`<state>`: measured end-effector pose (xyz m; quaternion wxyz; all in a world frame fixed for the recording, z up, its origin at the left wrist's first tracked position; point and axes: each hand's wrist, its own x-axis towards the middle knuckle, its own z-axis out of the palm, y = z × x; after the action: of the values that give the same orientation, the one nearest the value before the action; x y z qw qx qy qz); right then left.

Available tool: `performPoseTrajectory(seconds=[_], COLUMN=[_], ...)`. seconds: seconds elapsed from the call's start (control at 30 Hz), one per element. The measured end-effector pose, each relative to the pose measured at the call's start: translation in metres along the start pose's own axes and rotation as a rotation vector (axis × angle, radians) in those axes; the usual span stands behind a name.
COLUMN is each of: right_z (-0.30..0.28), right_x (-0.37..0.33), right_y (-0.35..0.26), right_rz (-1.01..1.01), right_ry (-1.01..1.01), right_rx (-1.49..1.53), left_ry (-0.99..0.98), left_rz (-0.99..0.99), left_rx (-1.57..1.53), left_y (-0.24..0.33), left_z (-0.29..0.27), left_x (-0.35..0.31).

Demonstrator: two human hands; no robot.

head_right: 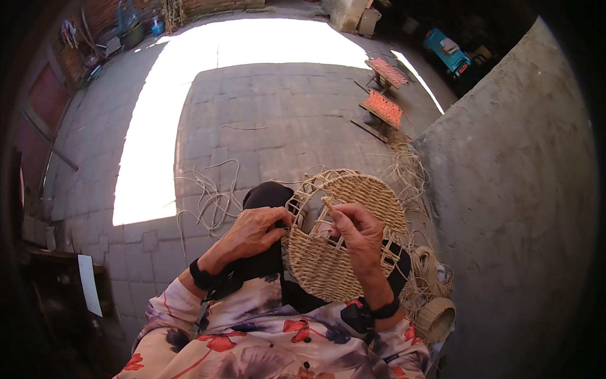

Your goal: The recorder is weaving thin wooden or bamboo strips into a circular basket base.

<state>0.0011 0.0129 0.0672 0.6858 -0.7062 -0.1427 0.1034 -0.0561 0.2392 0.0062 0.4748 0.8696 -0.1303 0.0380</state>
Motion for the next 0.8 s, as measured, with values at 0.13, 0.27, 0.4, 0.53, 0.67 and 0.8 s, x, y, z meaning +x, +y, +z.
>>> performPoseTrajectory(seconds=[0.13,0.27,0.4,0.53,0.67,0.8], right_z=[0.011,0.027,0.036,0.039,0.044,0.051], right_x=[0.003,0.015,0.022,0.026,0.028,0.024], right_y=[-0.019,-0.028,-0.022,-0.011,-0.011,-0.037], right_rz=[-0.005,-0.165,-0.386,-0.745,-0.763,-0.900], right_ry=[-0.087,-0.217,-0.109,-0.107,-0.208,-0.170], right_rx=[0.123,-0.128,-0.528,-0.850,-0.855,-0.988], left_ry=[0.061,0.105,0.549,0.686,0.544,0.473], left_rz=[0.020,-0.012,-0.348,0.092,0.179,0.181], left_rx=[-0.080,-0.178,-0.502,0.000,0.148,0.108], left_y=[-0.004,-0.002,0.013,0.032,0.022,0.007], left_z=[0.004,0.002,-0.005,-0.020,-0.014,-0.017], left_x=[-0.001,-0.006,-0.014,-0.010,-0.001,0.004])
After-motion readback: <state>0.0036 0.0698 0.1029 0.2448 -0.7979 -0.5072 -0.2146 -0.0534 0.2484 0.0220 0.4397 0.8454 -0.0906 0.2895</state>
